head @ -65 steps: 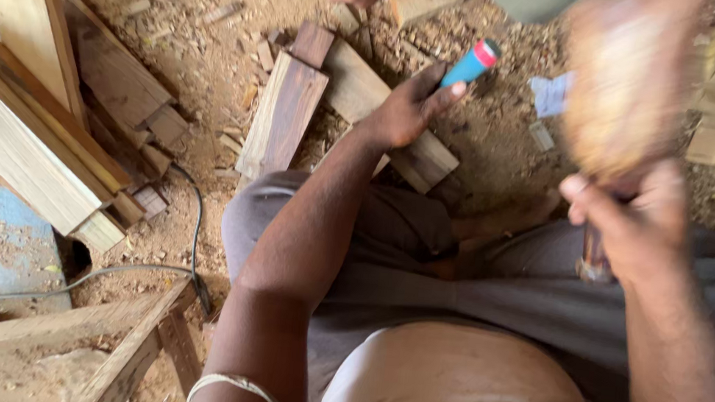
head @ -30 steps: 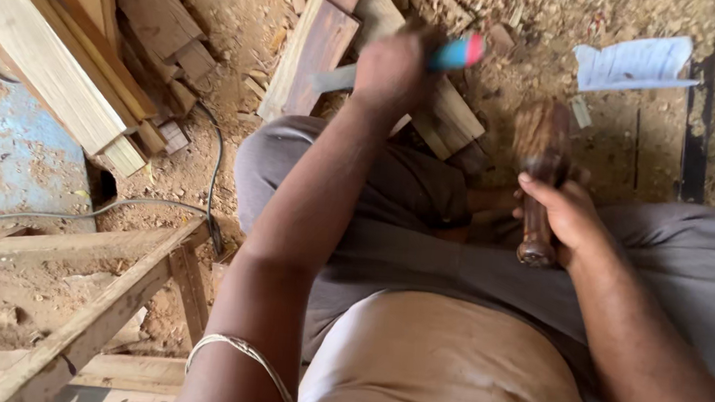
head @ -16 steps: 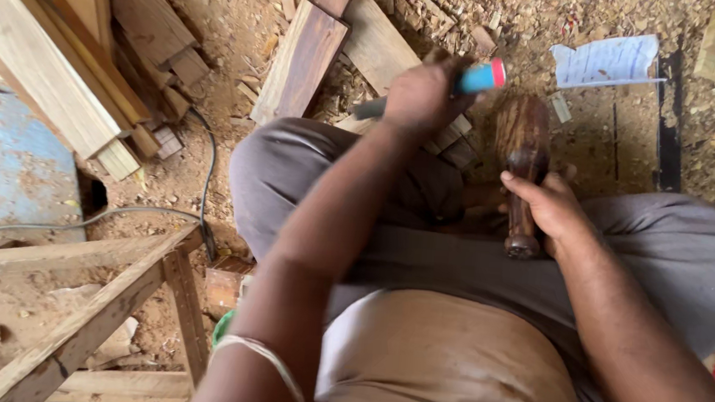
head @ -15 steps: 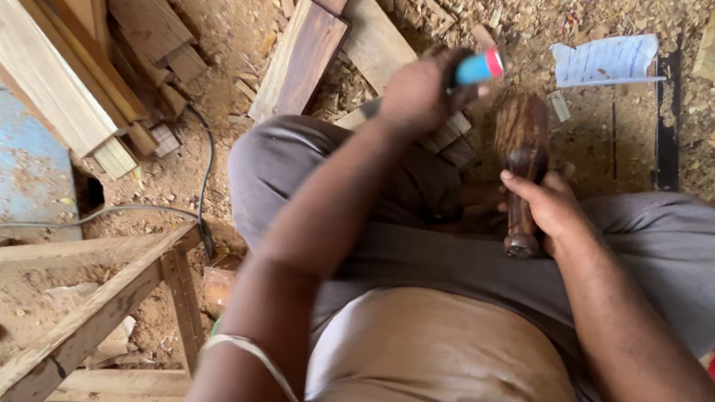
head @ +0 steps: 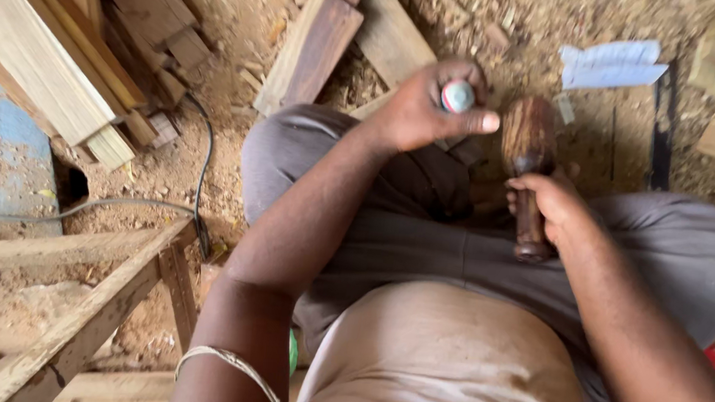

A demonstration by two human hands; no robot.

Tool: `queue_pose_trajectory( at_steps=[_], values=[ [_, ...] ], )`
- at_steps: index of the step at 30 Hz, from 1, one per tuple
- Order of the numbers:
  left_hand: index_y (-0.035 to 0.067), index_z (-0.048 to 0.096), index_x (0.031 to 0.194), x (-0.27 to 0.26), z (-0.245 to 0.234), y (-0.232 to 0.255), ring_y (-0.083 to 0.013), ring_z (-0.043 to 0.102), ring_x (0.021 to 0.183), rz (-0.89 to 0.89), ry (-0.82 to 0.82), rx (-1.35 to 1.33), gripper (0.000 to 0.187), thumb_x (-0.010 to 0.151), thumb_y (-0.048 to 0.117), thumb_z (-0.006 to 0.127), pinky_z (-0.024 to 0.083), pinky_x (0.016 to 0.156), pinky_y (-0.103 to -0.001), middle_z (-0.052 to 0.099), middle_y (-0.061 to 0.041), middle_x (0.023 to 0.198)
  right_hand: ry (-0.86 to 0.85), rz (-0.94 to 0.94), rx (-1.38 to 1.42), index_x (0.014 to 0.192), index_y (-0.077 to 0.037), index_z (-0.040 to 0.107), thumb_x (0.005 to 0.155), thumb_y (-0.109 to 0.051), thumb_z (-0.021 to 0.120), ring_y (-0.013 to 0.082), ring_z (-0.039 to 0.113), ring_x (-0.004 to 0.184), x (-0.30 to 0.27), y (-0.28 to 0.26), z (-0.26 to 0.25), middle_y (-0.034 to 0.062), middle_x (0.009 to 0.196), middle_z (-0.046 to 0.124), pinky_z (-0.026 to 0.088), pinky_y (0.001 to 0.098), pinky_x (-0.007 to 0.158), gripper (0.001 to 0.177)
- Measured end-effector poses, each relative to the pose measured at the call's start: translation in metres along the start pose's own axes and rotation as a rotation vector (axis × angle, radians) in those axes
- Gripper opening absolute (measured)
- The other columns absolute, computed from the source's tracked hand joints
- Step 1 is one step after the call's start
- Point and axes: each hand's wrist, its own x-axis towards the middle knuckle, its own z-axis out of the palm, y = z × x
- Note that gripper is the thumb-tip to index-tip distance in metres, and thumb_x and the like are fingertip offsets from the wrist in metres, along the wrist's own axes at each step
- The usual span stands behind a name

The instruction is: The person carves and shapes wood pieces using a chisel and a wooden mallet while sitting on the floor. They use the mallet to strike the chisel, removing wood from several small wooden components and joining them together.

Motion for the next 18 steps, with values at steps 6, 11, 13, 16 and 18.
queue_pose_trajectory(
  at_steps=[6,11,13,16,18],
  values=[
    [0.010,0.065,0.099,-0.006,0.007,-0.001,-0.0146,0.067,0.095,0.005,-0.067,0.076,0.031,0.087,0.027,0.089,0.056,0.087,-0.034,0.069,0.000,0.099,-0.014,-0.254,0.134,0.121,-0.001,0.059,0.094,-0.012,0.073,0.0141,0.064,0.072,-0.061,-0.010,0.000,0.0071,0.096,0.069,0.055,0.0291,0.059,0.032],
    [0.013,0.072,0.100,-0.008,0.017,0.000,-0.0142,0.071,0.101,-0.076,-0.139,0.174,0.027,0.085,0.026,0.090,0.057,0.094,-0.032,0.072,0.000,0.102,-0.166,-1.004,0.293,0.136,-0.014,0.049,0.086,-0.006,0.076,0.0132,0.067,0.079,-0.167,-0.027,0.035,0.0071,0.106,0.067,0.060,0.0269,0.067,0.057],
    [0.013,0.072,0.097,-0.012,0.027,-0.002,-0.0132,0.072,0.096,-0.129,-0.140,0.175,0.023,0.082,0.022,0.088,0.058,0.090,-0.030,0.074,0.001,0.099,-0.221,-0.974,0.289,0.128,-0.002,0.055,0.094,-0.001,0.074,0.0178,0.068,0.084,-0.194,-0.041,0.029,0.0116,0.106,0.067,0.061,0.0302,0.075,0.039],
    [0.012,0.072,0.097,-0.019,0.038,-0.011,-0.0125,0.071,0.093,-0.074,-0.158,0.178,0.020,0.081,0.015,0.084,0.058,0.086,-0.029,0.075,0.000,0.099,-0.165,-1.072,0.171,0.122,0.003,0.057,0.098,0.005,0.073,0.0193,0.066,0.081,-0.219,-0.058,0.018,0.0138,0.104,0.067,0.058,0.0299,0.074,0.029],
    [0.011,0.072,0.099,-0.017,0.036,-0.019,-0.0126,0.070,0.094,-0.033,-0.160,0.188,0.020,0.081,0.012,0.082,0.058,0.085,-0.029,0.076,0.000,0.100,-0.076,-1.191,0.108,0.119,0.003,0.057,0.100,0.007,0.075,0.0194,0.066,0.079,-0.232,-0.068,0.012,0.0138,0.103,0.067,0.057,0.0295,0.072,0.027]
  ],
)
